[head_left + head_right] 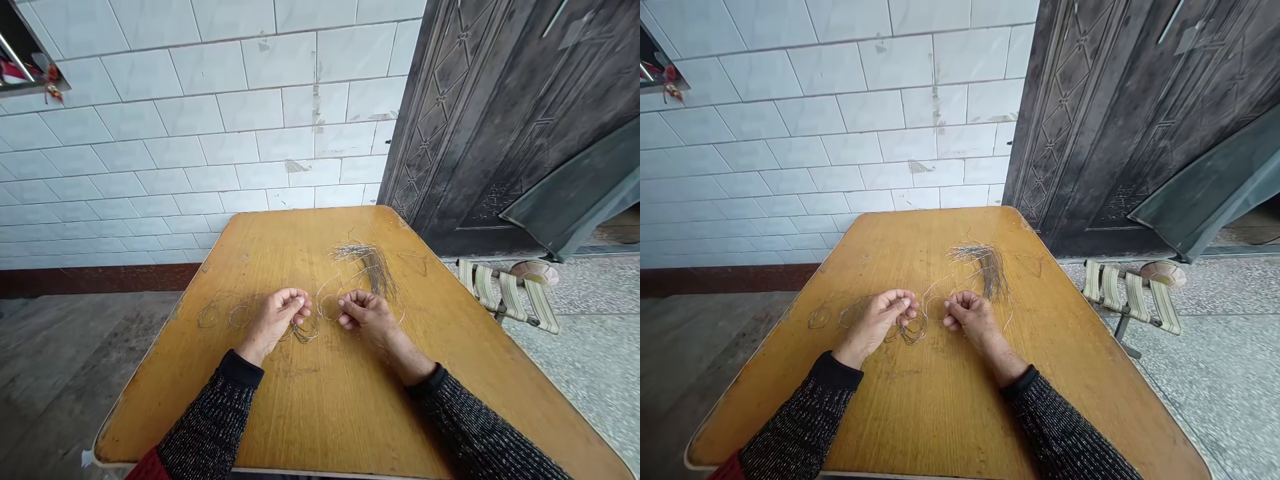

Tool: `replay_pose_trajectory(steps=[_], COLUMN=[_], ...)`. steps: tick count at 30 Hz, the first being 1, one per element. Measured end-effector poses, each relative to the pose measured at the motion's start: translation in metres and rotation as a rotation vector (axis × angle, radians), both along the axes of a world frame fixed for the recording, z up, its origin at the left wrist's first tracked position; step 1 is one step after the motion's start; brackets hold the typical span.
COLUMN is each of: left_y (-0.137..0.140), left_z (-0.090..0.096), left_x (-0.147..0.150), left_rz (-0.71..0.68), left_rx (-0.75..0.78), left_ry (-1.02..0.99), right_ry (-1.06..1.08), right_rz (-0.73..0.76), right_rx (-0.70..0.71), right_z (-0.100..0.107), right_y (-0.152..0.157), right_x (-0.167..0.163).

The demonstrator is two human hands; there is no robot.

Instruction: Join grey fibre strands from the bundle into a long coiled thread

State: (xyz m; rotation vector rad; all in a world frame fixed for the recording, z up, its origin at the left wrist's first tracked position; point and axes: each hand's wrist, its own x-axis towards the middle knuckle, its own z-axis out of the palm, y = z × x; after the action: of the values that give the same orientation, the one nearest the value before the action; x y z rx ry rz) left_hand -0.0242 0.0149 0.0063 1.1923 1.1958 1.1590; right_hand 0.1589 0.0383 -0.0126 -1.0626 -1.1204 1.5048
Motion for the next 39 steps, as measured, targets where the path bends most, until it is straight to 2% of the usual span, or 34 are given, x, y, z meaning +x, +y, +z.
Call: replay_pose_trajectory(steps=[13,19,25,28,32,35,37,39], left_y=[-0.004,-0.005,-0.005,-0.005,-0.006,-0.007,-0.008,-0.01], left_z=[-0.008,-0.01,-0.01,-0.009,-0.009,-0.007,-0.005,-0.003], left_x=[0.006,0.008,0.01,0.01,0.01,0.012,0.014,0.016], left_rz=[-0.23,-0.239,-0.231,-0.232,-0.216,-0.196,-0.162,-0.113], left_rx=[-0.266,-0.273,-0.256,-0.259,-0.261,-0.236,-0.187,-0.112], left_ry=[-0.395,-0.514,-0.543,-0.545,-0.512,-0.454,-0.393,-0.295], right_ry=[0.079,0.069,0.005,-0.07,-0.242,-0.372,-0.398,-0.347], right_rz=[0.036,0.045,0.067,0.038,-0.103,-0.094,-0.047,-0.007], right_rx=[0.01,0.016,0.039,0.136,0.416,0.599,0.618,0.559], right_z=[0.004,0.006,0.003,0.003,0.006,0.009,0.01,0.009], right_y=[-0.005,-0.006,-0.006,-0.005,-0.008,-0.015,-0.018,-0.019], right_x=[-0.004,-0.006,-0.006,-0.004,0.0,0.0,-0.002,-0.004])
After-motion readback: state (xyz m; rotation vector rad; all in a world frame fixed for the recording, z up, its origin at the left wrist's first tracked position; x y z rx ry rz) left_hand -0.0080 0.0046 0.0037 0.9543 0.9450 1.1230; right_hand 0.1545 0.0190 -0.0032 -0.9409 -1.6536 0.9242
